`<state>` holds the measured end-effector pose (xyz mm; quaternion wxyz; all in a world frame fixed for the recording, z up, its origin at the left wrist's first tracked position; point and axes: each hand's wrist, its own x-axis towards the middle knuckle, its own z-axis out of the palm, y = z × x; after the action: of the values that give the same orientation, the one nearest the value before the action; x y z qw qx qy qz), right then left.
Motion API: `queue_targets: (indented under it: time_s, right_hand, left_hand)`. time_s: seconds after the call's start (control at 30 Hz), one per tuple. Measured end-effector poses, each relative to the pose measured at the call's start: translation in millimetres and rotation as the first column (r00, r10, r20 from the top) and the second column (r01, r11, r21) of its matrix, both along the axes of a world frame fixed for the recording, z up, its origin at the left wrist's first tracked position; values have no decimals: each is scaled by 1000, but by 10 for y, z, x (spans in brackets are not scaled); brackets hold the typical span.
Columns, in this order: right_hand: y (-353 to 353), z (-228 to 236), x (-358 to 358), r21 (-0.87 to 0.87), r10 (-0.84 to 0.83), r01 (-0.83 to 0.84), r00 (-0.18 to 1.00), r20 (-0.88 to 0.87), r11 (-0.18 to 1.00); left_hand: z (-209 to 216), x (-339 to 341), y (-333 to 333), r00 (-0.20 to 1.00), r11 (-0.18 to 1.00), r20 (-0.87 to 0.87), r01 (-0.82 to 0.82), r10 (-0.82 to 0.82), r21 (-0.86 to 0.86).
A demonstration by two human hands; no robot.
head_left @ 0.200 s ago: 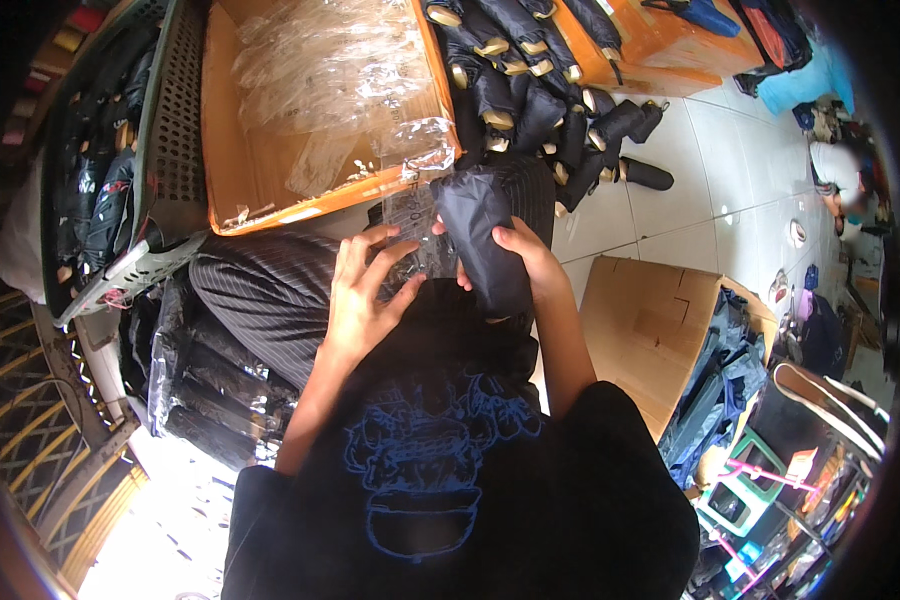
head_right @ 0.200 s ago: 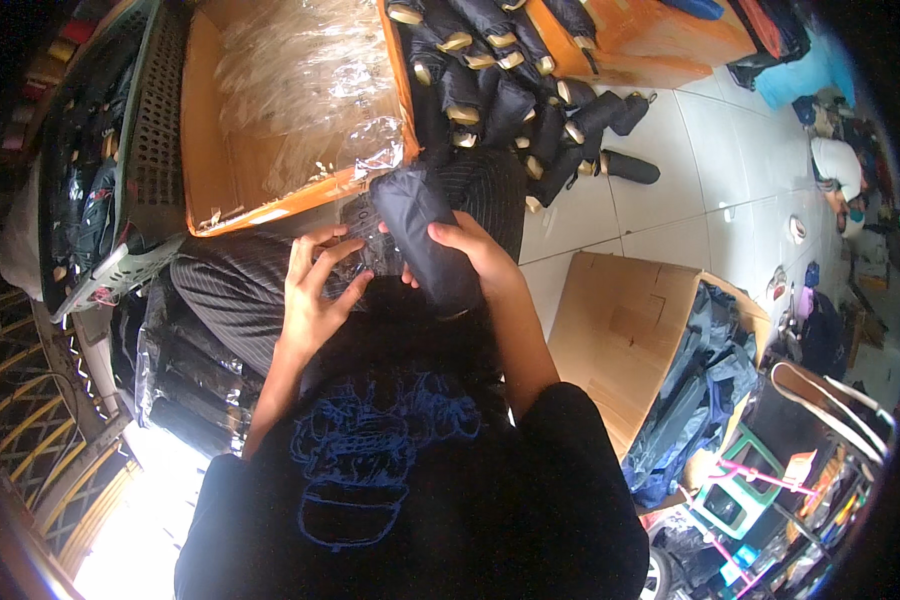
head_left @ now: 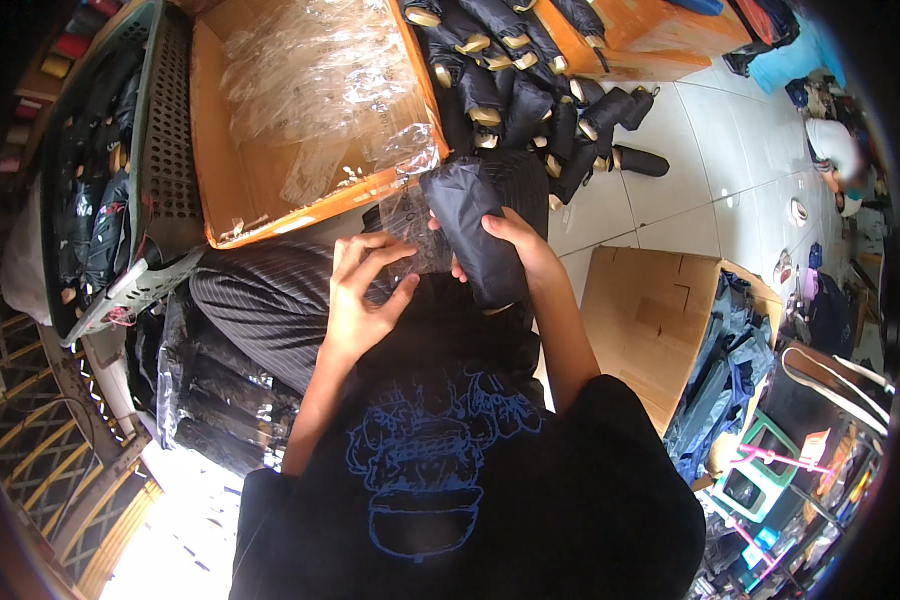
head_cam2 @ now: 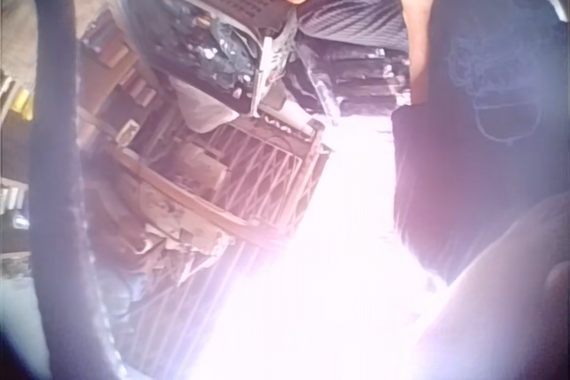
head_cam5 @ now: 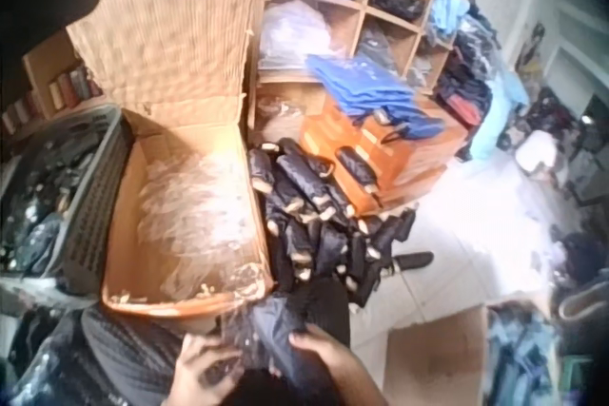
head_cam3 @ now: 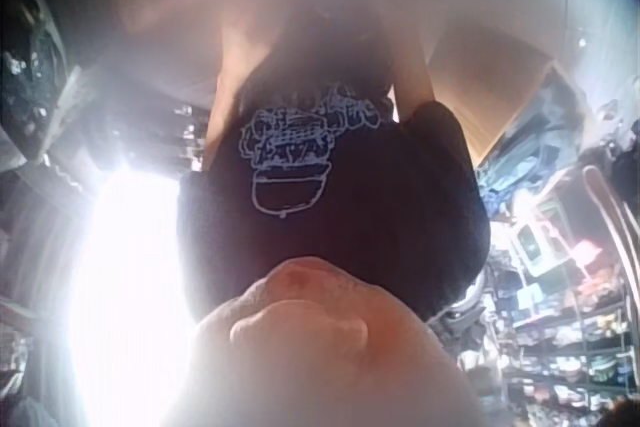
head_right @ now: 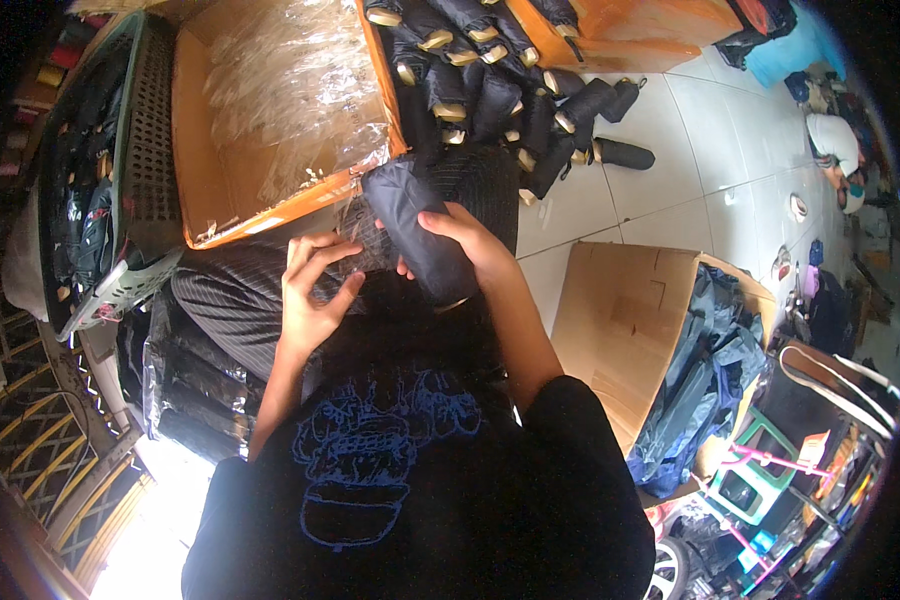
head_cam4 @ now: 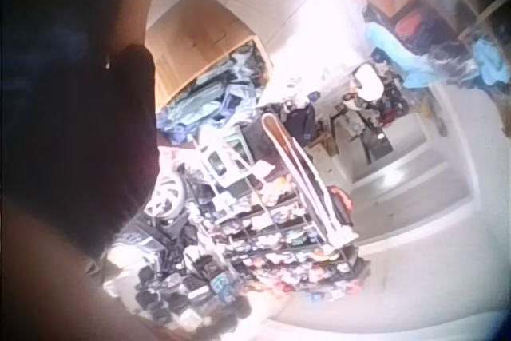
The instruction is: The person repeatedly picks up small black cylindrical items, places each into a clear plastic bag, and sets the packaged item aside. The process is repeated for multiple items in a cluttered indoor workspace.
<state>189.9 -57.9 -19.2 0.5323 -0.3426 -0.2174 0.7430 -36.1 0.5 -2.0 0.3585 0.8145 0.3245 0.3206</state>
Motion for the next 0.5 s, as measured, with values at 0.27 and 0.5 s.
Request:
queue_targets:
  time_s: [0.27,0.5]
  right_hand:
    - [-42,-21,94,-80,2,7,993,114,997]
    - [-482,139,233,-58,96,-103,989,-115,993]
  left_hand:
    - [-106,124,-22,980,980,18,-198,198,-1]
    - [-90,373,15,945,944,13,-328,327,26]
